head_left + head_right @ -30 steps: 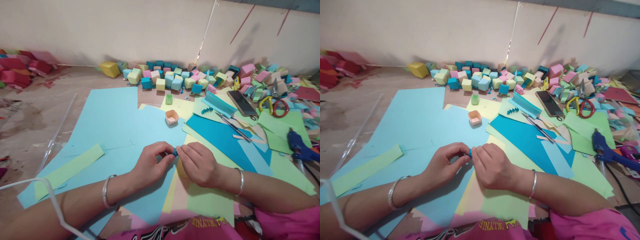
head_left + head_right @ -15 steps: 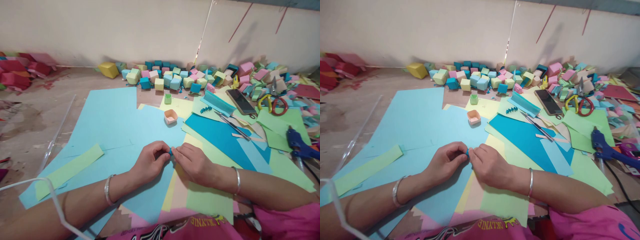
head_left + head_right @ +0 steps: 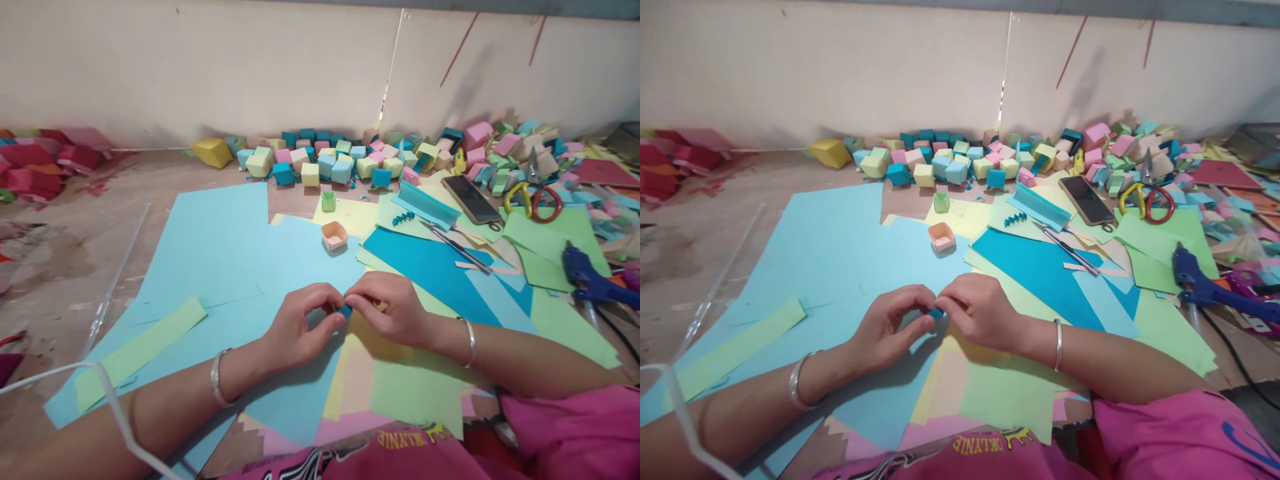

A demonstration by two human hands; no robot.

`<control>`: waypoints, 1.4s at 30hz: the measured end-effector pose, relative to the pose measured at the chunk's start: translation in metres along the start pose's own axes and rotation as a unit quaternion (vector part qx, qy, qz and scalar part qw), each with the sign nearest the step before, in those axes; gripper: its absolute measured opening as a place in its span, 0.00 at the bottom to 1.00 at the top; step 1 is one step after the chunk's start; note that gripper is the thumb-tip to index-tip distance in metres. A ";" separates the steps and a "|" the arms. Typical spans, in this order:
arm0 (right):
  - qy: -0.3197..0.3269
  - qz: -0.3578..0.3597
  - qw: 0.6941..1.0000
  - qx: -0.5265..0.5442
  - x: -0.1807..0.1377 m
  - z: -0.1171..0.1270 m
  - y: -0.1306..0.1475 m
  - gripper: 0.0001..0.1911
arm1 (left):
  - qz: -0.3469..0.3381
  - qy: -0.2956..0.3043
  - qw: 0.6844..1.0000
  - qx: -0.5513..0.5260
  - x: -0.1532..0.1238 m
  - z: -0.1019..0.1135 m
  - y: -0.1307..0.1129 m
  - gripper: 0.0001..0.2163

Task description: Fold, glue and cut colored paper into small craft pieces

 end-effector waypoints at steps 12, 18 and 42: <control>0.073 -0.233 0.954 0.173 0.002 -0.008 -0.016 0.04 | 0.076 -0.130 0.984 -0.091 0.005 0.017 0.016 0.04; 0.083 -0.343 0.872 0.340 0.000 -0.021 -0.012 0.04 | 0.159 -0.130 0.941 -0.270 0.006 0.003 0.015 0.17; 0.021 -0.357 0.845 0.397 0.003 -0.017 -0.032 0.12 | 0.199 -0.065 0.932 -0.296 0.008 0.007 0.016 0.10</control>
Point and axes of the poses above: each hand's wrist, its own x-axis towards the middle knuckle, its own z-axis out of the back of the hand, y = z × x, the point moved 3 cm from there along x, towards the middle knuckle, and after that the axes turned 2 degrees about -x, right-handed, at the moved point
